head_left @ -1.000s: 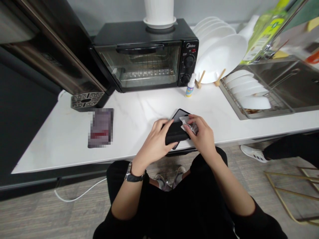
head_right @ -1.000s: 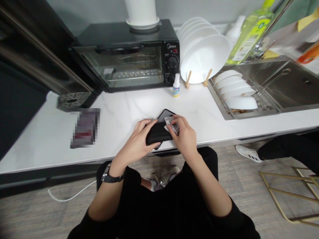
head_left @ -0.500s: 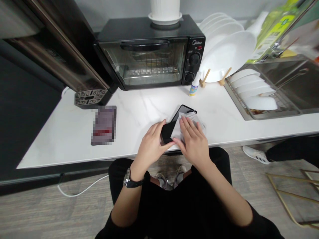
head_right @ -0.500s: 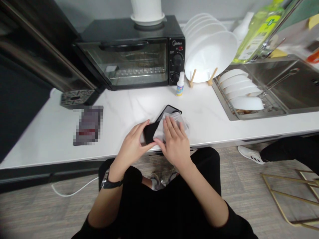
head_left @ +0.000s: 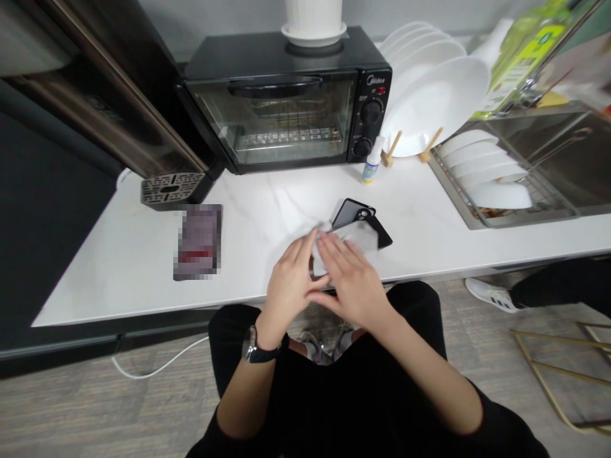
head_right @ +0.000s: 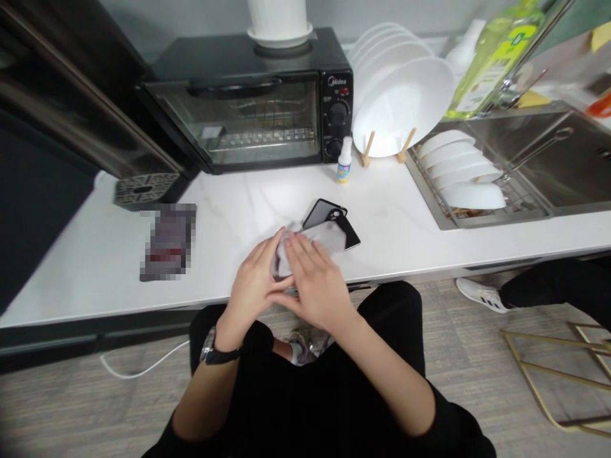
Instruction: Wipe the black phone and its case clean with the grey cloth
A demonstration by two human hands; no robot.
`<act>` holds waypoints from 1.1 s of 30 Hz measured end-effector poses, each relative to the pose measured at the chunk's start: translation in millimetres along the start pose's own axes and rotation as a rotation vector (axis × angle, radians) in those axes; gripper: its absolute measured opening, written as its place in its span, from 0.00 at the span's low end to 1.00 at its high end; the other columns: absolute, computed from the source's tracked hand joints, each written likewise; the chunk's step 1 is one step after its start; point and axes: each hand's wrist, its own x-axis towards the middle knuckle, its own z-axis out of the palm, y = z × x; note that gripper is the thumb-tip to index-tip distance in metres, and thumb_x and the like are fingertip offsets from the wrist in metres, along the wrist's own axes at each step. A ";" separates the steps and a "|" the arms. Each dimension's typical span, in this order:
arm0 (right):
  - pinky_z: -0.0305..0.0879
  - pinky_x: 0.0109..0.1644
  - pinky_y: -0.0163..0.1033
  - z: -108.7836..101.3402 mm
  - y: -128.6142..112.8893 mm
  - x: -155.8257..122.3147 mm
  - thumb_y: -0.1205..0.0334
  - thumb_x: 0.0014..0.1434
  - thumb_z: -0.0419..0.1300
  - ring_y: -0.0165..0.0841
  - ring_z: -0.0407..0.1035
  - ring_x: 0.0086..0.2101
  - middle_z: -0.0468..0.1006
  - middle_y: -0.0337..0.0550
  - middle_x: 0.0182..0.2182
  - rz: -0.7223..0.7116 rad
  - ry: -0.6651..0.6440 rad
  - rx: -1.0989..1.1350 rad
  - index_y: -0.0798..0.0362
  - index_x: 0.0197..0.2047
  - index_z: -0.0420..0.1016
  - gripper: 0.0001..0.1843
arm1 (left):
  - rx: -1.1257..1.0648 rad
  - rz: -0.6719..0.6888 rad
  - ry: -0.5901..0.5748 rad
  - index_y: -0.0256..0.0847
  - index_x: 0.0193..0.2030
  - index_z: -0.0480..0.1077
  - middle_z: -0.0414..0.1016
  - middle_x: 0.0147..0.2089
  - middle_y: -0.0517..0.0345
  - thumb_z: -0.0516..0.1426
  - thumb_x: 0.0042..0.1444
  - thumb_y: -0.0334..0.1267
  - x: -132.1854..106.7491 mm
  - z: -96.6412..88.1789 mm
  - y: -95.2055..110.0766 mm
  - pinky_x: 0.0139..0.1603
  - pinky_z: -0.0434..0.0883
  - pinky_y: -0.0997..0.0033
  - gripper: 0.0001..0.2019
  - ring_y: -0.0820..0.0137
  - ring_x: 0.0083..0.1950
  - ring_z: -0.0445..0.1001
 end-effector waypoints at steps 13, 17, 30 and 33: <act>0.51 0.79 0.64 -4.3 7.3 -0.9 0.29 0.70 0.50 0.53 0.48 0.77 0.53 0.65 0.77 0.071 -0.011 -0.071 0.68 0.78 0.55 0.53 | 0.055 -0.032 0.011 0.42 0.80 0.50 0.75 0.67 0.41 0.67 0.63 0.43 -2.5 2.3 5.0 0.66 0.77 0.52 0.45 0.53 0.65 0.77; 0.56 0.79 0.54 -4.4 -10.6 -2.5 0.36 0.74 0.49 0.44 0.56 0.75 0.65 0.59 0.74 -0.147 -0.128 0.071 0.64 0.73 0.66 0.42 | 0.090 -0.063 0.031 0.44 0.81 0.49 0.76 0.66 0.44 0.59 0.67 0.32 -5.0 5.2 3.6 0.62 0.79 0.56 0.38 0.57 0.62 0.79; 0.52 0.80 0.57 -1.0 -11.5 3.2 0.32 0.72 0.50 0.48 0.49 0.77 0.55 0.65 0.77 -0.119 -0.120 0.001 0.70 0.76 0.59 0.50 | 0.144 -0.077 0.063 0.39 0.79 0.52 0.77 0.66 0.42 0.59 0.69 0.37 -4.4 6.9 10.1 0.60 0.80 0.60 0.36 0.57 0.61 0.81; 0.54 0.79 0.59 -12.7 18.6 2.7 0.37 0.75 0.48 0.44 0.53 0.76 0.58 0.55 0.77 -0.070 -0.090 -0.020 0.59 0.79 0.56 0.42 | 0.147 -0.065 0.057 0.37 0.79 0.51 0.77 0.65 0.41 0.66 0.64 0.48 -4.6 6.2 12.9 0.61 0.80 0.57 0.44 0.54 0.62 0.80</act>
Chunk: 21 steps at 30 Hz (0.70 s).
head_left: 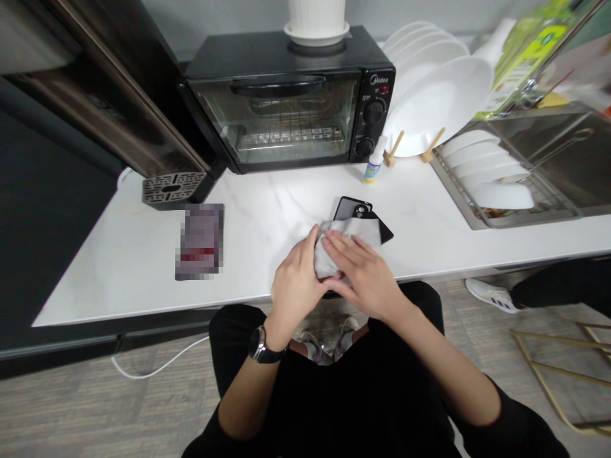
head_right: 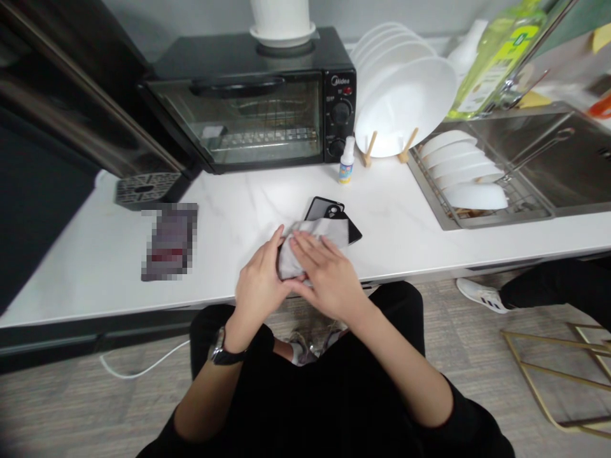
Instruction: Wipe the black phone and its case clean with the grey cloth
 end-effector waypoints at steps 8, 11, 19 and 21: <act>0.51 0.80 0.63 5.7 -5.2 -3.2 0.29 0.70 0.49 0.51 0.52 0.76 0.58 0.63 0.76 0.022 0.048 -0.048 0.67 0.77 0.57 0.52 | 0.010 -0.034 0.002 0.39 0.79 0.53 0.78 0.65 0.42 0.66 0.65 0.47 1.8 0.4 3.0 0.59 0.80 0.56 0.42 0.54 0.61 0.81; 0.52 0.80 0.58 8.7 -21.2 -3.9 0.29 0.71 0.49 0.45 0.54 0.76 0.62 0.59 0.75 -0.111 -0.023 0.031 0.65 0.75 0.62 0.50 | 0.025 -0.048 0.000 0.40 0.78 0.54 0.78 0.66 0.42 0.61 0.68 0.40 0.8 0.8 1.5 0.57 0.81 0.58 0.36 0.55 0.60 0.82; 0.52 0.78 0.65 0.1 17.6 1.9 0.30 0.71 0.48 0.52 0.53 0.76 0.57 0.61 0.76 0.200 0.115 -0.099 0.62 0.79 0.54 0.50 | 0.003 -0.025 0.005 0.40 0.79 0.51 0.78 0.65 0.44 0.70 0.59 0.51 1.5 -0.2 3.6 0.62 0.79 0.56 0.49 0.54 0.62 0.80; 0.51 0.80 0.63 7.8 -6.1 1.6 0.28 0.69 0.50 0.51 0.50 0.77 0.55 0.64 0.77 0.089 0.058 -0.048 0.67 0.78 0.54 0.54 | 0.015 -0.044 -0.004 0.40 0.79 0.52 0.78 0.66 0.44 0.66 0.64 0.46 1.0 0.5 2.3 0.61 0.80 0.58 0.42 0.55 0.61 0.81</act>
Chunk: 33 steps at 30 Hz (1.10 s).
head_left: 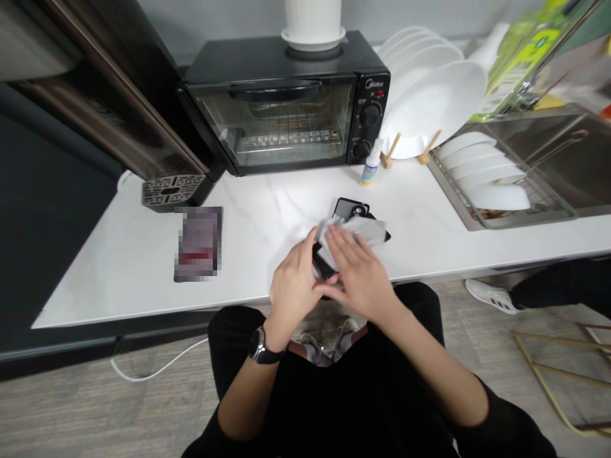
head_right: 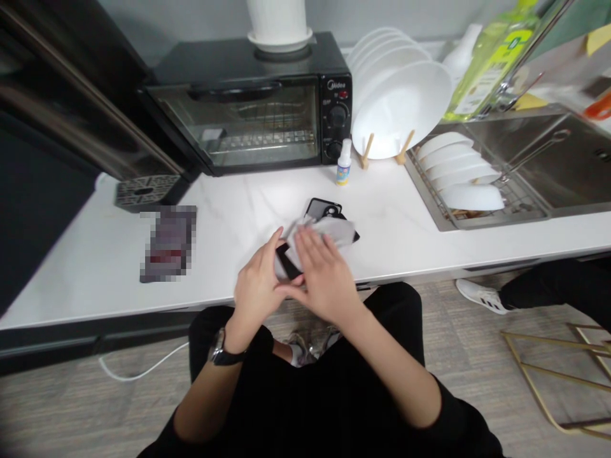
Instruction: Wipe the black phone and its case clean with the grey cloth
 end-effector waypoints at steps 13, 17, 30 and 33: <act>0.49 0.79 0.65 -4.9 13.2 3.3 0.29 0.70 0.49 0.51 0.50 0.77 0.55 0.62 0.77 0.067 0.006 -0.032 0.63 0.80 0.53 0.52 | 0.014 0.014 0.001 0.40 0.79 0.52 0.78 0.66 0.43 0.67 0.62 0.49 -0.4 -0.8 1.3 0.61 0.79 0.58 0.45 0.53 0.62 0.80; 0.49 0.81 0.57 1.8 -17.0 -2.0 0.29 0.70 0.50 0.47 0.51 0.77 0.57 0.62 0.76 -0.131 -0.076 0.072 0.68 0.77 0.58 0.52 | 0.040 -0.006 -0.007 0.41 0.79 0.54 0.78 0.65 0.44 0.62 0.67 0.43 -1.7 0.6 -1.9 0.56 0.80 0.60 0.37 0.55 0.59 0.82; 0.56 0.79 0.57 0.8 -25.6 4.4 0.41 0.76 0.47 0.47 0.56 0.75 0.59 0.61 0.76 -0.093 -0.045 0.117 0.68 0.74 0.64 0.40 | 0.059 0.000 0.019 0.43 0.79 0.52 0.78 0.65 0.46 0.58 0.66 0.34 -3.0 -1.3 0.2 0.55 0.80 0.62 0.36 0.58 0.58 0.82; 0.71 0.70 0.53 -7.5 -10.5 8.0 0.49 0.78 0.43 0.44 0.73 0.65 0.58 0.47 0.77 0.008 -0.004 0.165 0.54 0.71 0.72 0.30 | 0.072 -0.002 0.004 0.41 0.78 0.53 0.78 0.64 0.45 0.65 0.60 0.39 -3.0 -2.5 1.4 0.57 0.80 0.60 0.42 0.54 0.59 0.82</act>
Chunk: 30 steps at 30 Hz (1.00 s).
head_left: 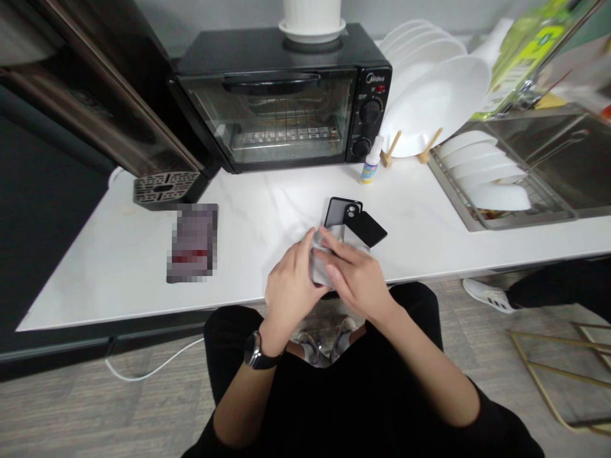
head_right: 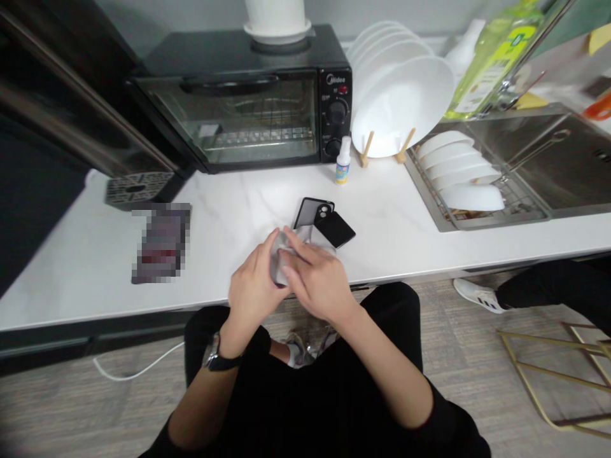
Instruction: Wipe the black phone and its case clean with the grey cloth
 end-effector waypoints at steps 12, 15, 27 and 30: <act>0.50 0.81 0.54 10.7 -2.7 17.1 0.58 0.75 0.46 0.43 0.53 0.76 0.60 0.58 0.76 -0.013 -0.099 -0.162 0.67 0.77 0.59 0.33 | 0.042 -0.041 0.016 0.43 0.78 0.56 0.79 0.61 0.48 0.57 0.65 0.31 1.5 1.9 2.5 0.54 0.80 0.62 0.34 0.58 0.56 0.82; 0.51 0.79 0.59 1.0 20.1 20.7 0.51 0.76 0.46 0.46 0.54 0.76 0.59 0.57 0.77 0.091 -0.060 -0.176 0.63 0.78 0.58 0.35 | 0.036 -0.024 0.004 0.42 0.78 0.54 0.79 0.62 0.46 0.65 0.62 0.43 2.0 0.6 2.8 0.56 0.80 0.60 0.40 0.54 0.59 0.81; 0.52 0.79 0.59 4.0 14.7 14.9 0.50 0.76 0.46 0.45 0.52 0.76 0.58 0.56 0.77 0.072 -0.046 -0.177 0.63 0.78 0.56 0.36 | 0.030 -0.023 -0.001 0.42 0.78 0.55 0.79 0.63 0.47 0.64 0.63 0.40 1.9 0.0 3.1 0.56 0.80 0.61 0.39 0.55 0.60 0.81; 0.54 0.76 0.68 -1.7 42.6 21.3 0.47 0.75 0.47 0.53 0.54 0.75 0.57 0.62 0.77 0.322 0.077 -0.236 0.65 0.79 0.54 0.39 | 0.015 -0.008 0.008 0.41 0.78 0.55 0.79 0.62 0.46 0.70 0.57 0.54 3.4 -1.4 4.3 0.57 0.80 0.60 0.48 0.54 0.61 0.80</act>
